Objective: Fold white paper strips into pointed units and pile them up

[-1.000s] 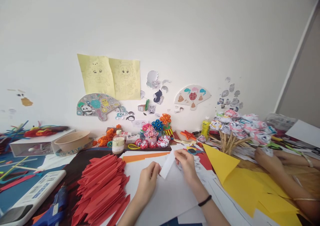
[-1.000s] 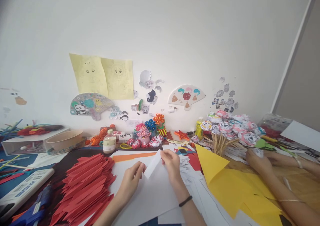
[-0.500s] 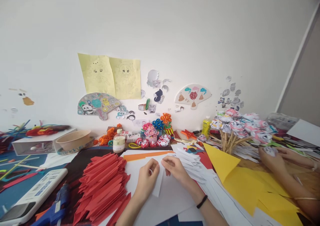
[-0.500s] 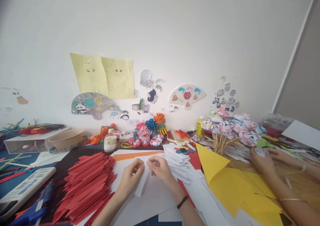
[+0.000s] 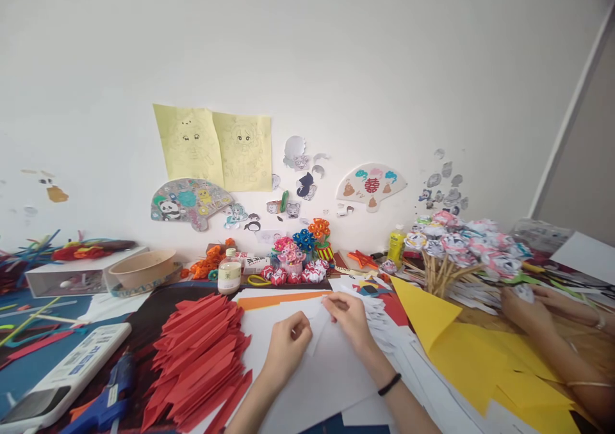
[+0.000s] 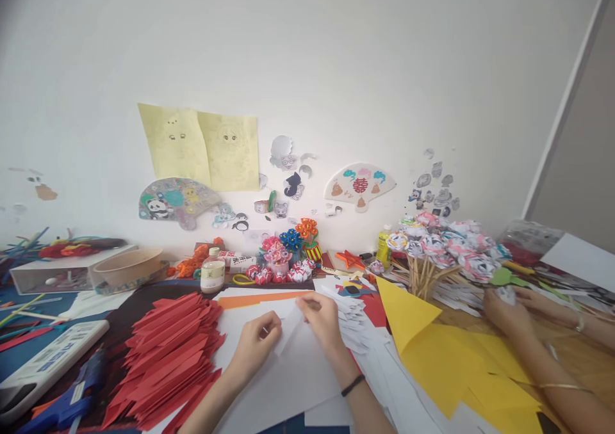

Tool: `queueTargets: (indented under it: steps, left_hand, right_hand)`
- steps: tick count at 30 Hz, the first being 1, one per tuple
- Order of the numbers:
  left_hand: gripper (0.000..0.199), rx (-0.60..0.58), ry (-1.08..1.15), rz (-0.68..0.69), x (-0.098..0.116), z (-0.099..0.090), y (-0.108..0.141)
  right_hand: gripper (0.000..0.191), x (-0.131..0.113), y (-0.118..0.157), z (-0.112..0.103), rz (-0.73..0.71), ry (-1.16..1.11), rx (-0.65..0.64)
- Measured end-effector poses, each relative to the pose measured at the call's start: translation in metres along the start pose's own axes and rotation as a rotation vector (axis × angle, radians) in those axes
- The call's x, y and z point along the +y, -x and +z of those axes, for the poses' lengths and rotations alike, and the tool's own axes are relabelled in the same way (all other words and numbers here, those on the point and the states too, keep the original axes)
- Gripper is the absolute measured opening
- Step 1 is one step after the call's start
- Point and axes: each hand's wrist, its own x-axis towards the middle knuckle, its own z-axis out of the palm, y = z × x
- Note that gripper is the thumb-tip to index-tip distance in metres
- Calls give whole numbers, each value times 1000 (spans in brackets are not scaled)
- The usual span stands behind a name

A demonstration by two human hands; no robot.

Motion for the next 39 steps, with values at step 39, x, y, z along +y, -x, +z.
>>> queueTargets:
  steps: [39]
  left_hand:
    - [23,33,144,-39,-11,-12,-8]
  right_hand:
    - [30,-2,10,5,69,40,-621]
